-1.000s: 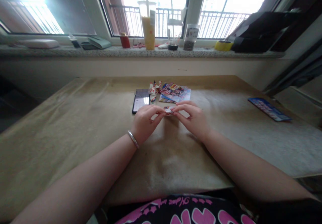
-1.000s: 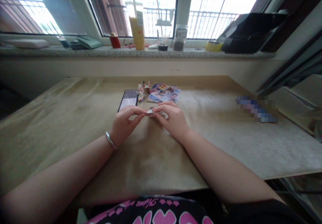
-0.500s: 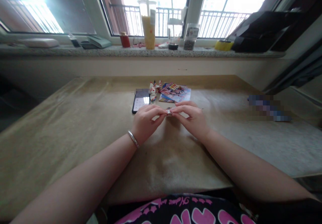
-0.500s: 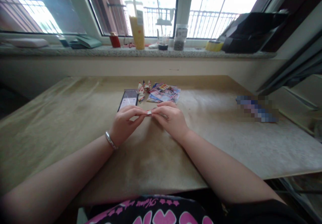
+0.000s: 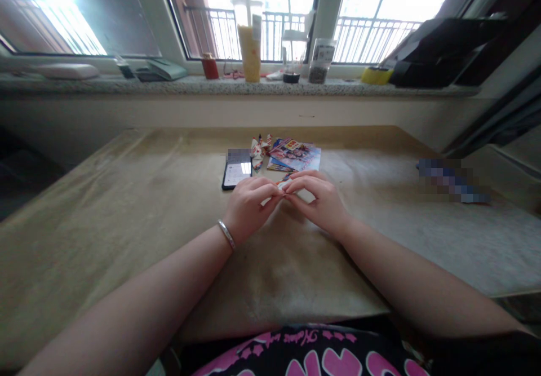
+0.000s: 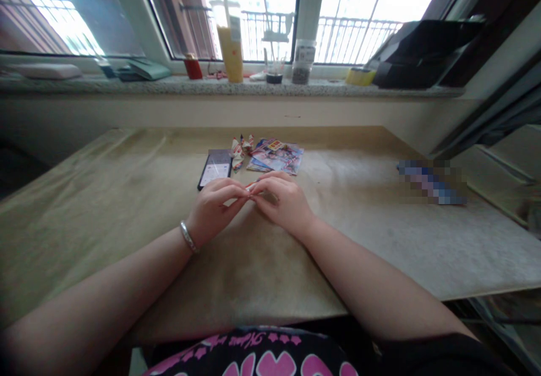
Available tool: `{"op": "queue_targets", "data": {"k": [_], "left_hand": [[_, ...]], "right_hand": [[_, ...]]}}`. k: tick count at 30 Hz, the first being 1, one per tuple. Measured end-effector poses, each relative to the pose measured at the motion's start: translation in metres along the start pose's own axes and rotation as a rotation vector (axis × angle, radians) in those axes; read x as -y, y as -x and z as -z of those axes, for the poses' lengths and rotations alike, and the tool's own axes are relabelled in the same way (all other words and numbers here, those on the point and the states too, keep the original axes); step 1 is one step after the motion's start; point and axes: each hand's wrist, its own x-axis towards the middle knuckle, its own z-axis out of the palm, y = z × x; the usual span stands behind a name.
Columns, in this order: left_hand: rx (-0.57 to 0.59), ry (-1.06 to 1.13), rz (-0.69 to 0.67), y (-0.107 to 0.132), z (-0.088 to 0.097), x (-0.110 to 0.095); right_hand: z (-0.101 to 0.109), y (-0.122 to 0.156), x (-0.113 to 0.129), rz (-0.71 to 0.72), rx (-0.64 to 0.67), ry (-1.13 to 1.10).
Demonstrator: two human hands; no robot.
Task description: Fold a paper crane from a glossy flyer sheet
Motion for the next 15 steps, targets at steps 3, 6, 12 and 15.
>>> {"op": "queue_targets", "data": {"k": [3,6,12,15], "left_hand": [[0.001,-0.001,0.015,0.0001,0.0004,0.0017],[0.056,-0.081,-0.023,0.0001,0.0011,0.0025],[0.12,-0.134,-0.068,-0.0014,0.0033,-0.0013],[0.103,-0.11,-0.048,-0.0018,0.0035,-0.0014]], "right_hand": [[-0.0004,-0.0006,-0.0004,-0.01,0.002,-0.008],[-0.0014,0.0,-0.0008,0.012,0.02,0.018],[-0.0019,0.0021,-0.0007,0.047,0.072,0.045],[-0.0015,0.0017,-0.0018,0.008,0.053,0.026]]}}
